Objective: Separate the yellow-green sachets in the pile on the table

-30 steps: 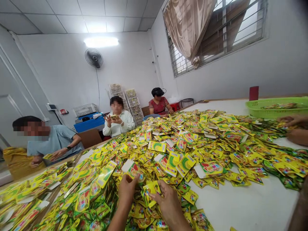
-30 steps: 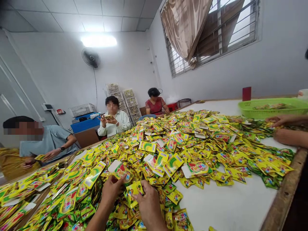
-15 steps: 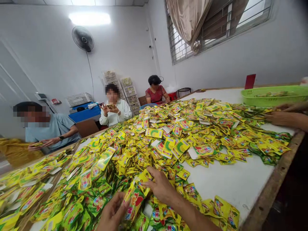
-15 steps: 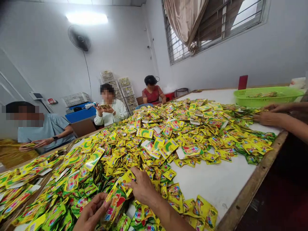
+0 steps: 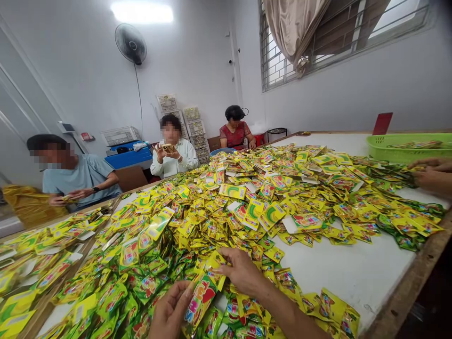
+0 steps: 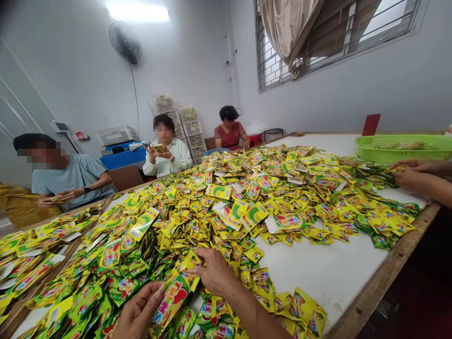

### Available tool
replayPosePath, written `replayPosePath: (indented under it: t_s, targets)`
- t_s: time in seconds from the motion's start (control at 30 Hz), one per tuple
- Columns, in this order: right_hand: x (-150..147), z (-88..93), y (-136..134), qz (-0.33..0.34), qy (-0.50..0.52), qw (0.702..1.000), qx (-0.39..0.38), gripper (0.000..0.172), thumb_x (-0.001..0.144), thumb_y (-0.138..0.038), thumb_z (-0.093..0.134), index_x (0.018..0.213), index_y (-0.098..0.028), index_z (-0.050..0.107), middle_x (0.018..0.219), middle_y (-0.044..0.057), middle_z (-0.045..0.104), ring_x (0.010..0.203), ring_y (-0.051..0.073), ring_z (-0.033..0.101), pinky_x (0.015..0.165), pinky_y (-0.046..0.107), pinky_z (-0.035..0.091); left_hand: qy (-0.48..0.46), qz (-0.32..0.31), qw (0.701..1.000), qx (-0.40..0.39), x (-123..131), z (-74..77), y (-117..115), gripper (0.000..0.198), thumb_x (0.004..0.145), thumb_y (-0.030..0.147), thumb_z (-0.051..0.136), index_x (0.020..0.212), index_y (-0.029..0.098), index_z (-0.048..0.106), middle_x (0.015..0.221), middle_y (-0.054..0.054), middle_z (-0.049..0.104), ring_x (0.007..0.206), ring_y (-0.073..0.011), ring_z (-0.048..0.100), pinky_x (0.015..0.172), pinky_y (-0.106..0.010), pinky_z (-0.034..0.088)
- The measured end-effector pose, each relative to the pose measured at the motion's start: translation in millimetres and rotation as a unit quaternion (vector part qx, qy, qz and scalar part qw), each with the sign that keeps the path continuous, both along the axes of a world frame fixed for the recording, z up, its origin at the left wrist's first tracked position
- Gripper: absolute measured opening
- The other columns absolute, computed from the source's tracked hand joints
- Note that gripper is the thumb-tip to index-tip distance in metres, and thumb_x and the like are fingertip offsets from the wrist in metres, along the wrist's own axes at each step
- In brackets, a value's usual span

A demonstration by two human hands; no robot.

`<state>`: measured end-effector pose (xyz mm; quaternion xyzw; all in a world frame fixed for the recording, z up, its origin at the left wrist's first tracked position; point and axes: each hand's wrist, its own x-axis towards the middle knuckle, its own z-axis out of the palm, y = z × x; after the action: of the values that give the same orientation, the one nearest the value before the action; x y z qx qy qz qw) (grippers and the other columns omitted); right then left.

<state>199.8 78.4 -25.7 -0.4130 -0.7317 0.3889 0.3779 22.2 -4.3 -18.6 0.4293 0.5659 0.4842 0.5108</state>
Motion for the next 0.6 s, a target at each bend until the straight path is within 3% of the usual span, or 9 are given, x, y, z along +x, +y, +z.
replayPosePath:
  t_s: [0.13, 0.33, 0.47, 0.53, 0.6]
  targets:
    - [-8, 0.2, -5, -0.062, 0.018, 0.997, 0.044, 0.013, 0.065, -0.015, 0.058, 0.063, -0.019, 0.046, 0.061, -0.006, 0.039, 0.060, 0.010, 0.035, 0.055, 0.020, 0.025, -0.004, 0.004, 1.000, -0.012, 1, -2.7, 3, 0.033, 0.061, 0.046, 0.069, 0.078, 0.018, 0.063, 0.068, -0.002, 0.070, 0.060, -0.0177, 0.061, 0.054, -0.024, 0.046]
    - [-13, 4.0, -13, -0.041, 0.058, 0.995, 0.071, 0.008, 0.066, -0.011, 0.056, 0.066, -0.019, 0.053, 0.063, -0.006, 0.047, 0.059, 0.009, 0.042, 0.056, 0.019, 0.029, -0.042, 0.008, 0.997, -0.059, 7, -3.5, 6, 0.038, 0.050, 0.042, 0.076, 0.077, 0.017, 0.066, 0.065, -0.003, 0.071, 0.063, -0.0228, 0.064, 0.057, -0.030, 0.049]
    - [-12, 1.4, -11, -0.025, 0.060, 0.998, 0.001, 0.009, 0.064, -0.018, 0.063, 0.061, -0.018, 0.055, 0.056, -0.007, 0.045, 0.055, 0.009, 0.040, 0.053, 0.019, 0.029, -0.076, 0.020, 0.995, -0.054, 9, -5.7, 5, 0.034, 0.050, 0.038, 0.077, 0.074, 0.017, 0.064, 0.066, -0.003, 0.071, 0.063, -0.0219, 0.065, 0.057, -0.028, 0.049]
    - [-10, 0.3, -9, 0.004, 0.076, 0.996, -0.056, 0.009, 0.065, -0.024, 0.065, 0.066, -0.018, 0.060, 0.058, -0.006, 0.050, 0.056, 0.010, 0.043, 0.052, 0.019, 0.031, -0.090, 0.033, 0.994, -0.044, 10, -7.6, 5, 0.033, 0.050, 0.036, 0.078, 0.073, 0.017, 0.063, 0.067, -0.003, 0.071, 0.062, -0.0221, 0.065, 0.055, -0.028, 0.049]
    - [-9, 0.7, -7, 0.004, 0.082, 0.995, -0.060, 0.014, 0.066, -0.030, 0.066, 0.073, -0.018, 0.063, 0.066, -0.003, 0.056, 0.063, 0.012, 0.048, 0.057, 0.021, 0.036, -0.109, 0.044, 0.993, -0.027, 10, -9.7, 6, 0.033, 0.049, 0.033, 0.078, 0.075, 0.017, 0.064, 0.070, -0.004, 0.072, 0.064, -0.0225, 0.066, 0.057, -0.028, 0.049]
